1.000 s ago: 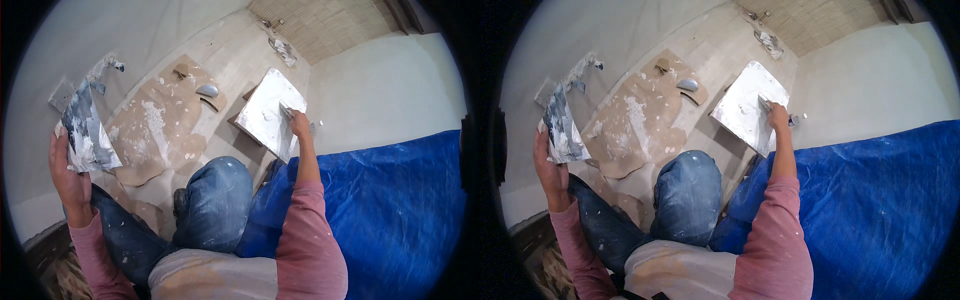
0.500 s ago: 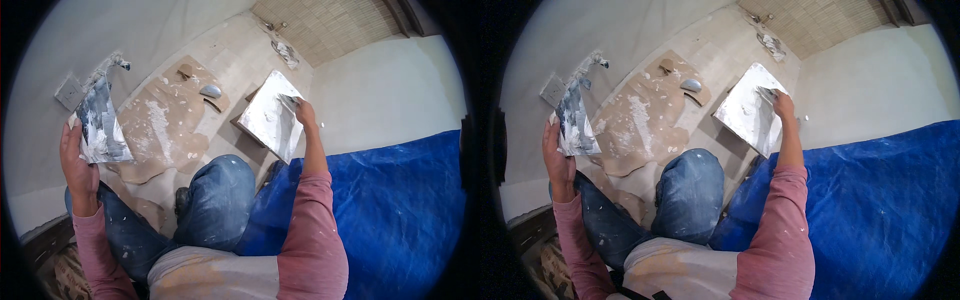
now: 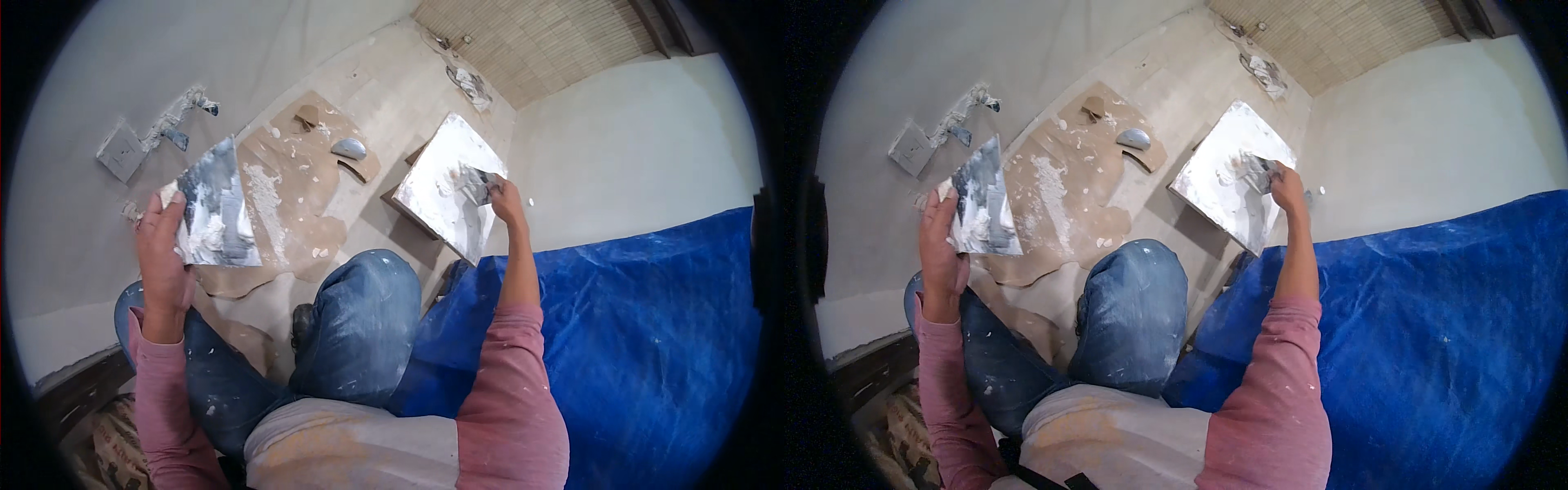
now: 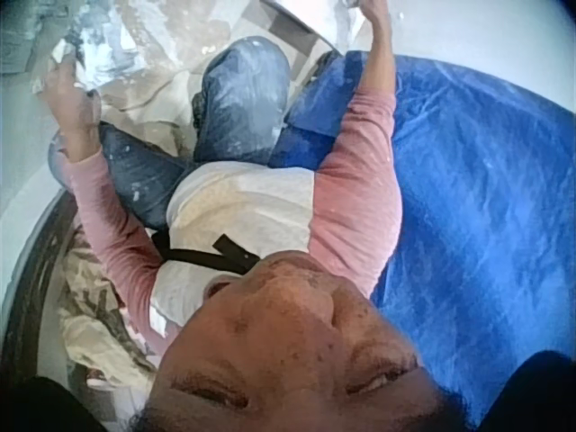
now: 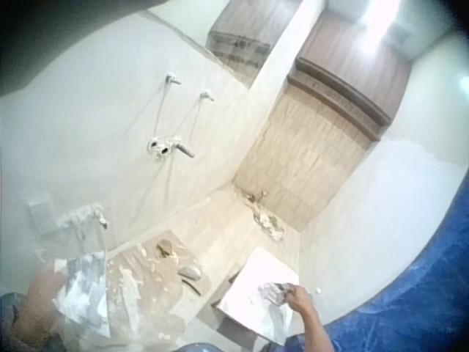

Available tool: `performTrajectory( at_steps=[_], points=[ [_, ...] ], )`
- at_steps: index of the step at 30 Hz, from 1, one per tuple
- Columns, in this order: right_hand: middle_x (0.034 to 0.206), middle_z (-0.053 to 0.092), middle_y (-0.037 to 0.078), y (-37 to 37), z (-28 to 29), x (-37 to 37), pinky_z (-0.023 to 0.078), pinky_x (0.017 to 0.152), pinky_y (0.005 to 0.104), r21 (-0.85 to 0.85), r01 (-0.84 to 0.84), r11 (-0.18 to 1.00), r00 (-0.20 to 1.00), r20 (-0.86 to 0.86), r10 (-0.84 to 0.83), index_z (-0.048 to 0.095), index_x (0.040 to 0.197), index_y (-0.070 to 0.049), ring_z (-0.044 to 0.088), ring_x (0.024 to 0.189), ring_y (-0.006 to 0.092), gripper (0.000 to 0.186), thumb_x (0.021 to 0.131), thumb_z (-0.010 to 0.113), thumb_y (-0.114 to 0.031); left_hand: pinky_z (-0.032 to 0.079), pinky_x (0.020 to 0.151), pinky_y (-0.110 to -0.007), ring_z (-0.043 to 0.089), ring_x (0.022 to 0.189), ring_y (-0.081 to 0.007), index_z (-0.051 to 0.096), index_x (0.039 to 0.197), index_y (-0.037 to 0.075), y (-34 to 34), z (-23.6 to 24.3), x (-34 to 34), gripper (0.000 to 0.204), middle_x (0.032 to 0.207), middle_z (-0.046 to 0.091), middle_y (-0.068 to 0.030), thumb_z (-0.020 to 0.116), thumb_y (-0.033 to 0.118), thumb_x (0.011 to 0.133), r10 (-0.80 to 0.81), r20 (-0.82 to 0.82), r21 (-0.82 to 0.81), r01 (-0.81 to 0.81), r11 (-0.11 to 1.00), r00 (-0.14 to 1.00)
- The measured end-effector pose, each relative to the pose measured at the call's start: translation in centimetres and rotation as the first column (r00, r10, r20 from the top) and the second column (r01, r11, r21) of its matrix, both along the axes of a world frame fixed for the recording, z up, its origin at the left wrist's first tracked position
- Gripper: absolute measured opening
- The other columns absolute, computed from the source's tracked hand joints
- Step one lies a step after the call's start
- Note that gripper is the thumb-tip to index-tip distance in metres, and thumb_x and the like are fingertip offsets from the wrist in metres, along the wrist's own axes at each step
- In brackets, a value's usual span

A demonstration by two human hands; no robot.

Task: The person mixes and transfers drywall compound between taping knives, then applies and smooths the compound onto the wall around pipes and edges.

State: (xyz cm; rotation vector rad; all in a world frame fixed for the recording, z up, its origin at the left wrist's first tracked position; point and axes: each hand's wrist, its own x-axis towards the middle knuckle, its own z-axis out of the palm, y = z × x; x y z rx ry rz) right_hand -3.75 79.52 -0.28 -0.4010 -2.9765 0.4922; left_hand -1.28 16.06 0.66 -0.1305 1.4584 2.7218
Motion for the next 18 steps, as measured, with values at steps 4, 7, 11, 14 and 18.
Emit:
performTrajectory(
  at_steps=[4,7,11,14,18],
  points=[
    [0.095,0.07,0.022,-0.1,-0.3,1.4,0.05,0.078,0.0418,-0.059,0.055,0.997,0.952,-0.297,-0.071,0.067,0.12,-0.008,0.067,0.089,0.0374,0.03,0.092,0.056,-0.009,0.055,0.085,-0.029,0.067,0.097,-0.0142,0.056,0.122,0.001,1.0,0.0,0.3,0.024,0.112,0.066,-0.0073,0.051,0.014,0.102,-0.032,0.018,-0.035,0.032,0.999,0.999],
    [0.101,0.07,0.02,-3.6,-2.0,1.2,0.051,0.081,0.0448,0.276,0.104,0.956,0.939,-0.344,-0.003,0.067,0.121,-0.011,0.066,0.092,0.0379,0.033,0.091,0.054,-0.005,0.055,0.085,-0.029,0.067,0.097,-0.0139,0.056,0.122,0.001,1.1,0.2,0.3,0.024,0.112,0.066,-0.0068,0.051,0.014,0.102,-0.009,0.016,-0.034,0.009,0.999,1.0],
    [0.105,0.07,0.018,-3.6,-6.3,3.7,0.053,0.085,0.0456,0.416,0.036,0.909,0.977,-0.204,0.054,0.066,0.123,-0.016,0.067,0.098,0.0352,0.039,0.088,0.052,-0.006,0.054,0.085,-0.029,0.067,0.097,-0.0141,0.057,0.121,0.001,2.1,0.0,-0.1,0.024,0.111,0.067,-0.0064,0.051,0.014,0.102,-0.041,0.018,-0.02,0.041,0.999,0.999],
    [0.101,0.07,0.022,-6.0,-3.8,2.9,0.053,0.084,0.0491,0.495,-0.024,0.869,0.966,0.236,-0.108,0.066,0.123,-0.017,0.067,0.094,0.0392,0.035,0.089,0.058,-0.02,0.053,0.087,-0.029,0.065,0.1,-0.0138,0.056,0.121,0.002,1.0,-0.4,0.3,0.023,0.113,0.066,-0.0057,0.05,0.014,0.102,-0.036,0.029,-0.067,0.038,0.997,0.999],
    [0.099,0.07,0.022,-4.1,0.7,0.9,0.053,0.083,0.0507,0.439,0.044,0.897,0.987,0.12,-0.108,0.07,0.115,-0.015,0.067,0.094,0.0419,0.031,0.089,0.056,-0.021,0.051,0.09,-0.029,0.063,0.105,-0.013,0.055,0.122,0.003,0.0,-0.3,0.2,0.023,0.117,0.064,-0.0049,0.05,0.014,0.103,-0.057,0.001,-0.009,0.057,0.998,0.998]
  ],
)
